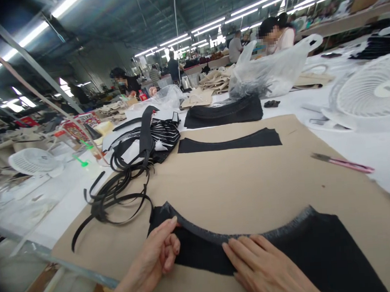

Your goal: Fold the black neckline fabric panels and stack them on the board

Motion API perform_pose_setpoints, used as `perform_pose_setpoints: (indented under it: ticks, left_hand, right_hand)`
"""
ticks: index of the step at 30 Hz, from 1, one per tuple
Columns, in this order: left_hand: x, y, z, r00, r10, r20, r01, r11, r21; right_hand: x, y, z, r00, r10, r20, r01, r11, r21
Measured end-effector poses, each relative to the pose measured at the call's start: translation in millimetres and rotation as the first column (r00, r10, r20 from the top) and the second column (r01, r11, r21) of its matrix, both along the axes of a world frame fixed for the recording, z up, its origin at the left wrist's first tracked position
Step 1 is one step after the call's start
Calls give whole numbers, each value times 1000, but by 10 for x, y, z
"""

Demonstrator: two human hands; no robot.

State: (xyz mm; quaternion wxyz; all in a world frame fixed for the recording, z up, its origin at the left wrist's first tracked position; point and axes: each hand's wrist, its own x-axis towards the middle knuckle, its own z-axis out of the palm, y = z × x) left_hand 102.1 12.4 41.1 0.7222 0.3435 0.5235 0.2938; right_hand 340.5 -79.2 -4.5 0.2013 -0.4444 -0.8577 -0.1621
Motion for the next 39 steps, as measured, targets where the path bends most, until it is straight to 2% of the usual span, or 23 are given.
perform_pose_setpoints:
  ticks: [5, 10, 14, 18, 22, 24, 26, 29, 31, 36, 39]
  left_hand:
    - [-17, 6, -5, 999, -44, -23, 43, 999, -10]
    - [-25, 38, 72, 998, -9, 61, 11, 1000, -23]
    - [-16, 8, 161, 996, -38, 83, 36, 999, 30]
    - [35, -3, 162, 992, -87, 93, 85, 996, 31]
    - [86, 60, 123, 995, -36, 91, 37, 999, -17]
    - [89, 81, 124, 999, -24, 36, 23, 1000, 13]
    - [73, 85, 137, 996, -25, -81, 32, 996, 89]
    - [25, 89, 142, 962, -10, -272, 70, 975, 212]
    - [-5, 105, 115, 937, -11, -349, 103, 964, 247]
    - [-42, 159, 4, 910, -53, -412, 155, 964, 218]
    - [-46, 153, 0, 911, -59, -409, 159, 963, 215]
  right_hand:
    - [169, -264, -156, 999, -20, 50, 23, 998, -64]
    - [202, -322, -195, 992, 34, 117, -21, 994, -110]
    - [88, -236, -11, 999, -10, 51, 15, 994, -104]
    - [-20, -136, 252, 1000, -9, -21, 8, 999, -48]
    - [-22, -113, 332, 1000, 3, -26, -3, 1000, -25]
    - [1, -115, 325, 1000, 8, -27, -9, 999, -44]
    - [26, -114, 310, 999, 18, -36, -21, 997, -70]
    - [66, -114, 252, 999, 26, -47, -31, 993, -112]
    - [98, -126, 170, 999, 28, -43, -33, 992, -121]
    - [166, -164, -40, 999, 49, -6, -50, 990, -136]
    - [150, -134, 9, 998, 51, -21, -54, 988, -143]
